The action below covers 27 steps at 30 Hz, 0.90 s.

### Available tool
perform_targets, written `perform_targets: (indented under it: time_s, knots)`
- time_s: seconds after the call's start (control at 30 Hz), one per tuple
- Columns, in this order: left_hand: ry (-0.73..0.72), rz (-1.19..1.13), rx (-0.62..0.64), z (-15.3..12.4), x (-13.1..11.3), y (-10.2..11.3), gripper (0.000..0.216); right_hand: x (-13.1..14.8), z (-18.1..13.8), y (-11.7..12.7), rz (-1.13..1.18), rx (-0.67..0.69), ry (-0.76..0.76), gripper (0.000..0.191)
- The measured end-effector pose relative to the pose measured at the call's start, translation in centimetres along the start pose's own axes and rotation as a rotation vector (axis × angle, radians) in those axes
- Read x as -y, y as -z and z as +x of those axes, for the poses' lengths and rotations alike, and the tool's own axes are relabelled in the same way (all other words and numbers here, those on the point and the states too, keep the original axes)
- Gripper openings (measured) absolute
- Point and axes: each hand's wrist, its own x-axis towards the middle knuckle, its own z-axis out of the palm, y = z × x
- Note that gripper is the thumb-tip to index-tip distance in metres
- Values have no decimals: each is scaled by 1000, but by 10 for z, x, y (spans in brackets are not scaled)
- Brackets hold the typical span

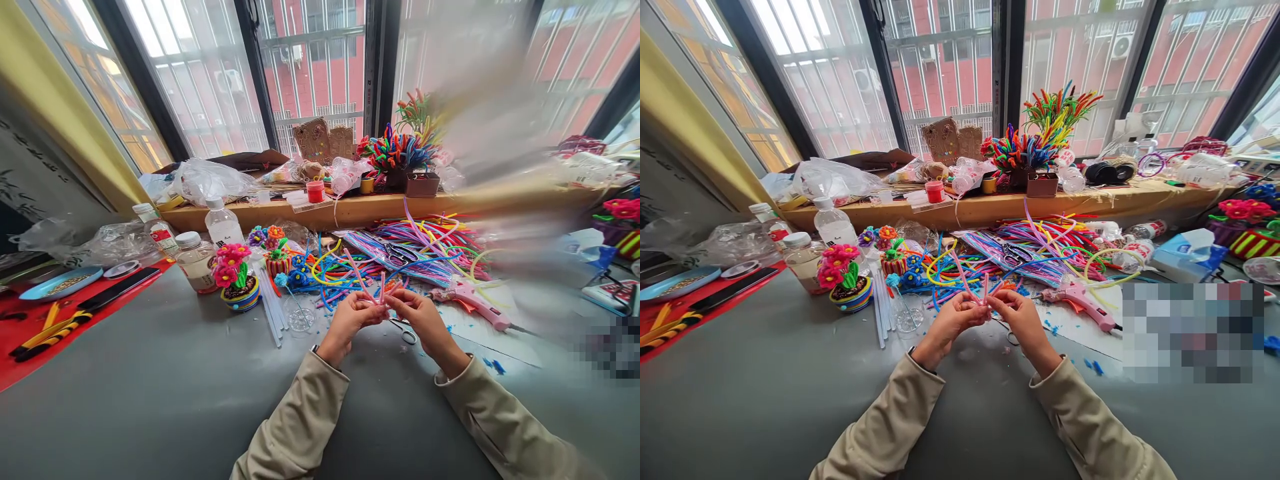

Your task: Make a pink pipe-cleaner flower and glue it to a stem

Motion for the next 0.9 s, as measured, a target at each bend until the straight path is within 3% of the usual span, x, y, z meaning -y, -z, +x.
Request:
perform_targets:
  time_s: [0.2, 0.47, 0.73, 0.9]
  knots:
    - [-2, 62, 84, -4, -2, -2, 47, 2, 0, 3, -77, 22, 46, 24]
    - [-9, 166, 170, -7, -4, 1, 49, -2, 0, 4, -96, 81, -25, 23]
    - [0, -84, 5, -7, -7, 0, 37, 2, 1, 4, 152, -8, -59, 21]
    - [48, -187, 52, -9, -7, -1, 31, -1, -1, 3, 213, 44, 29, 15]
